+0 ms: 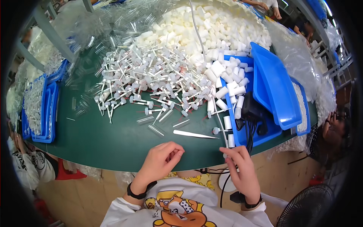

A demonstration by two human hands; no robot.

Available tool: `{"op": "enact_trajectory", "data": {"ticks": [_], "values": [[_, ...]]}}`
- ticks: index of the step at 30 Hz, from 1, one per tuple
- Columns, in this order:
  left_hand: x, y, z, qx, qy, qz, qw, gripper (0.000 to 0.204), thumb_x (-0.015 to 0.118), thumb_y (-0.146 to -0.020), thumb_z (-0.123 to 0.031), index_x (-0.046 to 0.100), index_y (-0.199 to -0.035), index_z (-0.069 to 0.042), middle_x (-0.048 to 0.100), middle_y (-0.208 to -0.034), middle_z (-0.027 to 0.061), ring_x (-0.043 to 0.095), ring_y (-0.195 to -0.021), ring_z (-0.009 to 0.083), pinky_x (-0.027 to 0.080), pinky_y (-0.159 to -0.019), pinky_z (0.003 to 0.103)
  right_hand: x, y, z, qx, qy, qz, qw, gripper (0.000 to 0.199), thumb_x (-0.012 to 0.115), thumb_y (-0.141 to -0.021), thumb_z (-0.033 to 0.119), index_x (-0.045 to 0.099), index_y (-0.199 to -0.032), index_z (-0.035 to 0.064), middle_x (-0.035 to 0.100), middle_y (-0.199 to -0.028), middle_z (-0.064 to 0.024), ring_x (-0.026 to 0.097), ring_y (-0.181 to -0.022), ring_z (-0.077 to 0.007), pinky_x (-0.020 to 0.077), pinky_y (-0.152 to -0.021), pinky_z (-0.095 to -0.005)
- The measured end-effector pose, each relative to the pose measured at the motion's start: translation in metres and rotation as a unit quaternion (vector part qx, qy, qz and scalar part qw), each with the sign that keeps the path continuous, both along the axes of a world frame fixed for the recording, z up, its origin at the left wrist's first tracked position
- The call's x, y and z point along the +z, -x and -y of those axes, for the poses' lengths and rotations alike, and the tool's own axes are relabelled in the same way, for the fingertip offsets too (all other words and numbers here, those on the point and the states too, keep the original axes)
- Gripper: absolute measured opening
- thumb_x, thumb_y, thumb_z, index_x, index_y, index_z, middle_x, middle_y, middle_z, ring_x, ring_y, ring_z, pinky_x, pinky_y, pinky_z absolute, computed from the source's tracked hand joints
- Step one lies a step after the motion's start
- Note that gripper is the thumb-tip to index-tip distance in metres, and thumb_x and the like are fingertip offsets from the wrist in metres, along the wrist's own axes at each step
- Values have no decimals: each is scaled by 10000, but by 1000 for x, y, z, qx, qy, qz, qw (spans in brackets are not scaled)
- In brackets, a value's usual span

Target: The person assembles small white cylindrical components by hand. They pick up a white cylinder and a thin rod, insert the rod into the cylinder, and then use tweezers to adjust a red wire inside the assembly. The person repeats this process with multiple components on a green workbench.

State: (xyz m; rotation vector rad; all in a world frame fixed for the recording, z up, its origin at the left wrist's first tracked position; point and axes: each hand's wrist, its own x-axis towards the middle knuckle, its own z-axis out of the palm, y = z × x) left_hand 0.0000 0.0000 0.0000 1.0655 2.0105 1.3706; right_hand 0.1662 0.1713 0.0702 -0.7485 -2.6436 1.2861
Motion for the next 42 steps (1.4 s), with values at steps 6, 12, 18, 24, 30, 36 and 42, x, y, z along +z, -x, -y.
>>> {"op": "enact_trajectory", "data": {"ticks": [6, 12, 18, 24, 30, 36, 42], "values": [[-1, -4, -6, 16, 7, -10, 1000, 42, 578, -825, -77, 577, -834, -36, 548, -678, 39, 487, -514, 120, 393, -483, 236, -33, 1, 9, 37, -170, -36, 984, 359, 546, -779, -45, 538, -1127, 41, 481, -846, -85, 516, -795, -253, 348, -928, -469], [-3, -4, -6, 27, 9, -18, 999, 42, 585, -807, -53, 598, -836, -25, 576, -699, 34, 467, -508, 84, 376, -478, 209, -58, 18, 6, 2, -166, -137, 976, 312, 560, -792, -27, 554, -1097, 38, 502, -834, -81, 530, -780, -243, 321, -973, -487], [-1, -6, -7, 35, 14, -7, 999, 39, 581, -807, -40, 596, -834, -17, 576, -700, 34, 469, -519, 77, 376, -483, 203, -62, 20, 9, 28, -122, -175, 977, 285, 579, -787, -11, 571, -1068, 38, 527, -849, -78, 537, -793, -240, 318, -984, -465], [-3, -7, -8, 44, 10, -10, 999, 40, 579, -801, -26, 597, -834, -11, 573, -696, 33, 463, -517, 72, 370, -481, 199, -55, 14, 4, -24, 10, -179, 984, 269, 584, -787, -30, 584, -1050, 25, 538, -874, -84, 549, -752, -184, 430, -763, -332], [-3, -17, -21, 53, 4, -113, 992, 62, 598, -779, -36, 599, -841, -28, 565, -712, 43, 501, -580, 143, 394, -533, 243, -47, 2, 4, -43, 127, -265, 955, 277, 581, -764, -82, 576, -1034, -20, 530, -929, -101, 532, -771, -142, 440, -677, -249], [-1, -53, -73, -36, -34, -247, 968, 234, 629, -762, -148, 587, -985, -88, 530, -1100, 77, 472, -1013, 270, 352, -857, 403, -36, -11, -5, -74, 213, -364, 904, 253, 537, -814, -56, 511, -1065, -42, 491, -992, -109, 535, -871, -160, 468, -702, -242], [-2, -66, -104, -28, 8, -339, 940, 312, 630, -762, -204, 581, -1068, -165, 458, -1254, 55, 373, -1177, 291, 216, -978, 508, -29, -15, -16, -139, 300, -360, 872, 240, 508, -849, 5, 477, -1083, -39, 523, -927, -103, 560, -911, -193, 474, -759, -298]]}}
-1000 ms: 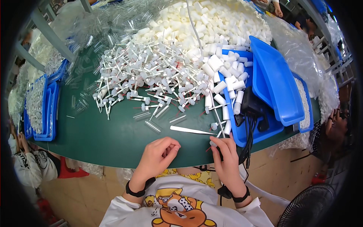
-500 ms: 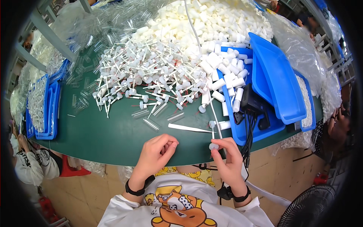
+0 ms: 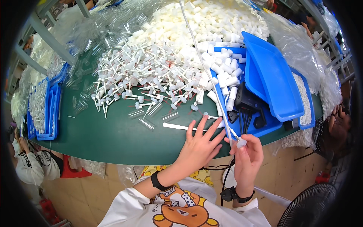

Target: The person assembles small white cylindrical components by hand. They pick up a white cylinder and a thin rod, insert the rod into the cylinder, and then use tweezers to adjust a red wire inside the assembly. The person repeats this process with multiple components on a green workbench.

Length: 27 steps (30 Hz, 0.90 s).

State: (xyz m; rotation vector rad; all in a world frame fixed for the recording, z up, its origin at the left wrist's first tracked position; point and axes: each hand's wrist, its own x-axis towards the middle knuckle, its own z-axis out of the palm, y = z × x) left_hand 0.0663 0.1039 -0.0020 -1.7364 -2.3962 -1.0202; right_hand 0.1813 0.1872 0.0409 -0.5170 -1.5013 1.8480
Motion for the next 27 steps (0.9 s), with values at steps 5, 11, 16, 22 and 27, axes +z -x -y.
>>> {"op": "enact_trajectory", "data": {"ticks": [5, 11, 16, 22, 27], "values": [[-12, -1, 3, 13, 20, -58, 998, 280, 592, -754, -127, 583, -1033, -144, 501, -1147, 36, 415, -1129, 249, 219, -980, 490, -1, 0, -6, 12, 147, -38, 988, 268, 491, -843, 40, 466, -1098, -36, 548, -901, -99, 553, -897, -198, 411, -873, -348], [-8, 6, 11, 15, 2, -3, 1000, 271, 553, -732, -49, 576, -998, -97, 517, -1037, 33, 490, -1028, 200, 231, -980, 468, -4, -1, -10, 16, 181, -76, 980, 314, 530, -814, 73, 464, -1100, -38, 538, -938, -98, 534, -940, -200, 370, -956, -379], [-3, 8, 20, -2, -14, -12, 1000, 271, 550, -734, -26, 577, -993, -100, 519, -1031, 36, 503, -1006, 213, 228, -992, 484, -6, 1, -8, 6, 131, -62, 989, 315, 561, -808, 84, 472, -1085, -37, 531, -944, -80, 535, -942, -192, 391, -929, -375], [31, 11, 56, -9, -85, 272, 958, 286, 623, -718, 65, 570, -972, -55, 512, -1029, 70, 521, -998, 214, 389, -897, 390, -11, 1, -6, 31, 169, -74, 982, 318, 586, -854, 201, 491, -1059, -22, 495, -915, -60, 500, -791, -145, 405, -863, -363], [33, 23, 79, -71, -182, 599, 776, 305, 649, -694, 138, 550, -953, 11, 449, -1007, 97, 518, -952, 181, 436, -845, 320, -11, 18, 6, 92, 157, -105, 978, 319, 544, -885, 262, 542, -1019, -28, 439, -818, -39, 446, -695, -133, 396, -740, -353]]}}
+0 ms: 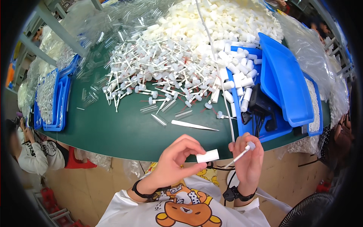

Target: The person assembles small white cylindrical components by hand. They pick up a white cylinder and a thin rod, insert the rod into the cylinder, and then use tweezers to adjust a red wire inside the assembly. The person repeats this process with multiple components on a green workbench.

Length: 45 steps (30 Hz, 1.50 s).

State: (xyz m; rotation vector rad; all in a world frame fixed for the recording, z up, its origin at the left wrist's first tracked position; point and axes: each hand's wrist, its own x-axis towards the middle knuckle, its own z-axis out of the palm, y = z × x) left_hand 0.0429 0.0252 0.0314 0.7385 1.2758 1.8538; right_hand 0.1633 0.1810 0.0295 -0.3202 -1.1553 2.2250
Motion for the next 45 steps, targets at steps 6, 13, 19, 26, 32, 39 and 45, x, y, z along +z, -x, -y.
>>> {"op": "enact_trajectory", "data": {"ticks": [6, 13, 19, 26, 32, 39, 45], "values": [[-7, 13, 8, -66, -71, 153, 983, 297, 564, -789, 112, 489, -1065, 33, 488, -1054, 104, 516, -1009, 174, 440, -875, 313, 0, 8, 25, 43, -187, 23, 981, 318, 593, -849, 202, 583, -1040, -52, 543, -888, -103, 517, -782, -179, 419, -729, -328], [-18, 14, 11, -35, -36, 282, 958, 305, 478, -886, -7, 393, -1179, -3, 477, -1201, 164, 544, -1043, 229, 512, -825, 337, 6, 12, 32, 125, -261, 67, 955, 307, 631, -746, 15, 590, -1047, -31, 615, -902, -94, 525, -867, -192, 419, -749, -290], [-7, 16, 11, -32, 14, 298, 954, 267, 452, -908, -43, 410, -1170, -14, 480, -1215, 162, 565, -1023, 237, 522, -810, 335, 2, 15, 22, 103, -267, 82, 955, 261, 636, -746, 8, 592, -1000, -24, 617, -971, -107, 521, -908, -210, 416, -775, -318], [-9, 8, 10, -48, 26, 209, 976, 273, 512, -843, 53, 463, -1110, 24, 549, -1112, 159, 574, -976, 188, 527, -771, 313, -3, 21, 21, 62, -394, 90, 913, 227, 640, -740, 12, 619, -965, 9, 613, -993, -114, 518, -896, -235, 413, -783, -322], [-5, 6, 11, -52, 59, 232, 970, 292, 516, -817, 96, 492, -1105, 49, 560, -1097, 147, 572, -968, 160, 521, -781, 280, -3, 22, 19, 78, -433, 110, 891, 241, 649, -706, -13, 635, -946, 14, 610, -987, -101, 502, -878, -227, 417, -756, -316], [-8, 1, 9, -54, 81, 242, 965, 303, 489, -817, 109, 484, -1113, 48, 557, -1108, 150, 566, -989, 164, 521, -806, 295, -12, 20, 20, 85, -402, 145, 900, 228, 631, -722, -8, 642, -946, 30, 573, -878, -73, 482, -815, -207, 408, -715, -291], [-10, -1, 8, -67, 77, 209, 973, 368, 468, -831, 113, 403, -1182, 25, 556, -1112, 172, 576, -980, 181, 518, -814, 311, -15, 20, 21, 101, -363, 165, 911, 221, 618, -751, -2, 631, -969, 34, 529, -867, -63, 471, -795, -172, 400, -696, -258]]}}
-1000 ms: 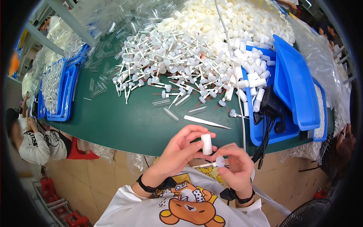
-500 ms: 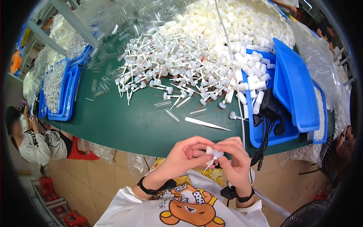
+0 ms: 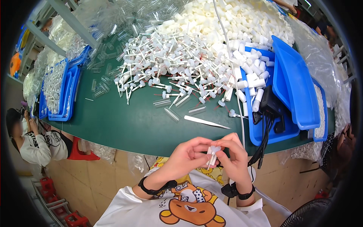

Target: The person assembles small white cylindrical components by hand. They pick up a white cylinder and a thin rod, insert the rod into the cylinder, and then use tweezers to adjust a red wire inside the assembly. The person repeats this process with multiple components on a green workbench.

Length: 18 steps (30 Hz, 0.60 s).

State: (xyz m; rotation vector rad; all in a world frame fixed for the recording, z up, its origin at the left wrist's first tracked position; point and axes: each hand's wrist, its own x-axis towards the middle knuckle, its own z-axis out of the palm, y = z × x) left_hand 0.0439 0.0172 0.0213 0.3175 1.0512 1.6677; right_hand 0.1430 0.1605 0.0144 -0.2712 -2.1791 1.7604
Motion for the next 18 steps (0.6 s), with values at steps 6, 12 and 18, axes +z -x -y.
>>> {"op": "enact_trajectory", "data": {"ticks": [6, 12, 18], "values": [[4, -4, 0, 8, 6, -10, 1000, 461, 479, -844, 97, 268, -1231, -38, 559, -1081, 210, 606, -924, 206, 513, -809, 313, -1, 1, 1, 5, 64, 15, 998, 218, 574, -784, -25, 595, -999, 5, 511, -927, -75, 469, -811, -150, 402, -727, -255], [5, -7, -2, -5, 19, -63, 998, 405, 480, -859, 50, 262, -1191, -31, 556, -1082, 185, 595, -925, 166, 514, -792, 282, -1, 0, -6, 46, 193, 28, 980, 206, 534, -802, -39, 560, -1005, -12, 499, -991, -81, 487, -877, -146, 416, -784, -277], [7, -7, -4, -21, 29, -96, 995, 362, 488, -861, 34, 284, -1156, -17, 568, -1066, 174, 597, -914, 156, 519, -777, 269, 3, -1, -10, 79, 261, 43, 961, 175, 513, -832, -25, 522, -1006, -33, 478, -1042, -93, 504, -929, -151, 518, -691, -246]]}}
